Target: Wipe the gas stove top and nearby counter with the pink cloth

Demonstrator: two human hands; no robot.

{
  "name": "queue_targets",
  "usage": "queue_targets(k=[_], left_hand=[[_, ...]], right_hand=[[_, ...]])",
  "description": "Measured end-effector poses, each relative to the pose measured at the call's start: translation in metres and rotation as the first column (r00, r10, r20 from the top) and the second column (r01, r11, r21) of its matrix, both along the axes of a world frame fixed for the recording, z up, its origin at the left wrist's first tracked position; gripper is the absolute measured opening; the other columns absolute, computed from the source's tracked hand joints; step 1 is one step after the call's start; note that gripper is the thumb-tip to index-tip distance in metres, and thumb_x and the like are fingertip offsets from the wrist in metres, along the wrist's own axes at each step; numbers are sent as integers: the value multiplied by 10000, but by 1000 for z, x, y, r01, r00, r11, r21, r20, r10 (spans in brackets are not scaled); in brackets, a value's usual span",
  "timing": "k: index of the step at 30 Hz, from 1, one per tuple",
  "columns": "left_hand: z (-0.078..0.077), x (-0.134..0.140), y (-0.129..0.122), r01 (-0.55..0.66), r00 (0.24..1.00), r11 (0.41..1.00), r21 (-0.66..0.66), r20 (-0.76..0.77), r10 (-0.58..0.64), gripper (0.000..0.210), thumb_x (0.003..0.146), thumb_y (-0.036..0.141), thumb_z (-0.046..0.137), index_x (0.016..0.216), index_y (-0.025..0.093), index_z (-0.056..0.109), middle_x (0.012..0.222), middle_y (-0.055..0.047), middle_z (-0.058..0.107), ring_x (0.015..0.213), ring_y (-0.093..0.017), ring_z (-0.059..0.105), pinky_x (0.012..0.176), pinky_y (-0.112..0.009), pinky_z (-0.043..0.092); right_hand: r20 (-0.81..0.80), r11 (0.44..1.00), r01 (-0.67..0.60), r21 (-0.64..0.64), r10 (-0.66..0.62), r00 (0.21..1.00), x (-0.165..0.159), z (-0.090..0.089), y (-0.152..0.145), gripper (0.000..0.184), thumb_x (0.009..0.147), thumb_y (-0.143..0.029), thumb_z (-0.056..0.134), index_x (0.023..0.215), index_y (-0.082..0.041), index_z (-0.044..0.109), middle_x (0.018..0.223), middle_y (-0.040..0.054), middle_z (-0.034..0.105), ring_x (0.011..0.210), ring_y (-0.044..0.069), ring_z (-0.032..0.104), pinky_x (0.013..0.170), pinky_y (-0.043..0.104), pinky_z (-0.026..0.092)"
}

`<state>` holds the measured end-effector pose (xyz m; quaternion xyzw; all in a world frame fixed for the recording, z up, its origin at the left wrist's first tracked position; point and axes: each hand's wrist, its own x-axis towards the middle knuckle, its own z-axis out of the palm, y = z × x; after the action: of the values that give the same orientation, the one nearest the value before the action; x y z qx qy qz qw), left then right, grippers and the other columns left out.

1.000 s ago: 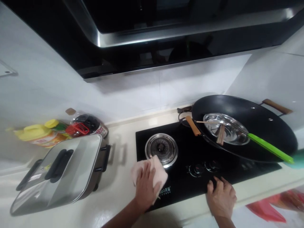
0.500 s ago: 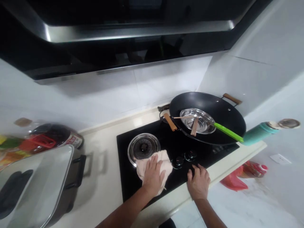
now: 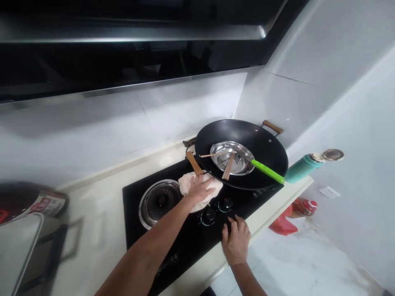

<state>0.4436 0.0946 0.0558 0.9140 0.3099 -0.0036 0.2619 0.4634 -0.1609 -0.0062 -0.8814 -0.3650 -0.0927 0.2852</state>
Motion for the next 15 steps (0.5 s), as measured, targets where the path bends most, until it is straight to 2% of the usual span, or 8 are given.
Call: queue_targets(k=[3,6,11,15], left_hand=[[-1,14,1,117,993,993,-34,24,-116,535,959,746,429,1390,503,631,1727,85,295,1603,-327,203,1307,-603,113],[-1,11,-11,158,986,987,-28,59,-156,487,1003,690,384,1335,488,677,1721,99,300,1600,-295,201,1311,-587,117],[2,-24,-29,154,983,988,31,96,-157,409,1029,573,441,1284,396,707,1686,46,379,1578,-255,266,1310,-543,191],[1,-66,-49,62,992,993,103,104,-73,428,1066,413,367,1398,320,621,1693,-44,364,1594,-284,235,1304,-586,198]], right_hand=[[-21,1000,0,17,0,1000,0,0,0,348,1014,-445,464,1229,-221,621,1317,151,574,1271,338,492,1054,546,401],[-36,1000,0,17,1,999,0,0,-1,355,1011,-447,470,1226,-214,628,1316,155,576,1274,340,488,1050,542,403],[-18,1000,6,16,-5,1000,1,-1,-1,365,1016,-459,458,1212,-206,635,1320,156,569,1267,334,484,1047,534,399],[-6,1000,10,15,-10,1000,1,-1,-2,375,1015,-466,451,1212,-207,637,1321,155,573,1252,332,490,1034,532,405]])
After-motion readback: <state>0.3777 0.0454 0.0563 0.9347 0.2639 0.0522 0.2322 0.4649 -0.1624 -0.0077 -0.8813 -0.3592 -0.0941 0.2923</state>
